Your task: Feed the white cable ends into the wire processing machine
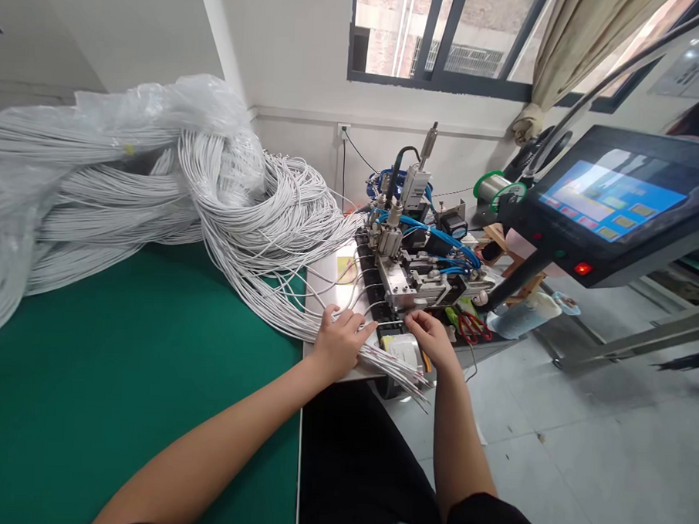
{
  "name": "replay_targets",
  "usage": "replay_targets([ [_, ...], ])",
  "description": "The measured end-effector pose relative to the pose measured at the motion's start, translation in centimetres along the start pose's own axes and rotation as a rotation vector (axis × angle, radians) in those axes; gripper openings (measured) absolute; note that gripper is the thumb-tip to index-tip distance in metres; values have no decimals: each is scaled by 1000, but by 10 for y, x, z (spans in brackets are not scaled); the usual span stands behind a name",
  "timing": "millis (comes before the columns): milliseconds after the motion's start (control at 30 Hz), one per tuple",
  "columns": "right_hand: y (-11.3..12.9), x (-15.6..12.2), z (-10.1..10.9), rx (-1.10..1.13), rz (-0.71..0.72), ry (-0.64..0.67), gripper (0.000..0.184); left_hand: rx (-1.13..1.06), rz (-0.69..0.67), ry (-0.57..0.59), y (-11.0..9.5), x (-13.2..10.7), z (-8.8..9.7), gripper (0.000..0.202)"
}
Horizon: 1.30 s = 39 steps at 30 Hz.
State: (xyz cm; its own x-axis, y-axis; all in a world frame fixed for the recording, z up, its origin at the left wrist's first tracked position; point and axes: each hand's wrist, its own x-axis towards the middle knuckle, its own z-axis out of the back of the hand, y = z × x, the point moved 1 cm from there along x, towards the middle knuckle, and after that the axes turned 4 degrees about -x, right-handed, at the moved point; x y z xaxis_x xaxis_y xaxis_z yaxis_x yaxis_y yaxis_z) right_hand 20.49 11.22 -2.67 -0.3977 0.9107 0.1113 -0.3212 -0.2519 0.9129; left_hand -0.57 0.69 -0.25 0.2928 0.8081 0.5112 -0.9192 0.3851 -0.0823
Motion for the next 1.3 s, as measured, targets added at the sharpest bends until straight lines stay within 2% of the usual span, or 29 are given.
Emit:
replay_targets([
  [133,-4,5,-3,63,-32,51,30,-2,13,45,1,1,0,46],
  [267,-8,7,-9,193,-112,46,27,-7,18,77,1,2,1,53],
  [400,-9,5,-16,311,-200,-4,28,-10,18,68,1,2,1,54],
  [533,-9,0,-18,355,-233,-22,37,-22,24,25,2,1,0,50],
  [667,-10,-9,-9,248,-187,-50,42,-20,24,-23,2,-2,0,46],
  [833,-3,-28,14,66,-117,-108,43,-30,18,-31,2,-3,2,46],
  [1067,31,-58,39,-135,-61,48,37,-47,17,-25,2,-3,3,45],
  [1300,47,-72,42,-235,-48,243,32,-69,-22,-50,2,-3,8,46],
])
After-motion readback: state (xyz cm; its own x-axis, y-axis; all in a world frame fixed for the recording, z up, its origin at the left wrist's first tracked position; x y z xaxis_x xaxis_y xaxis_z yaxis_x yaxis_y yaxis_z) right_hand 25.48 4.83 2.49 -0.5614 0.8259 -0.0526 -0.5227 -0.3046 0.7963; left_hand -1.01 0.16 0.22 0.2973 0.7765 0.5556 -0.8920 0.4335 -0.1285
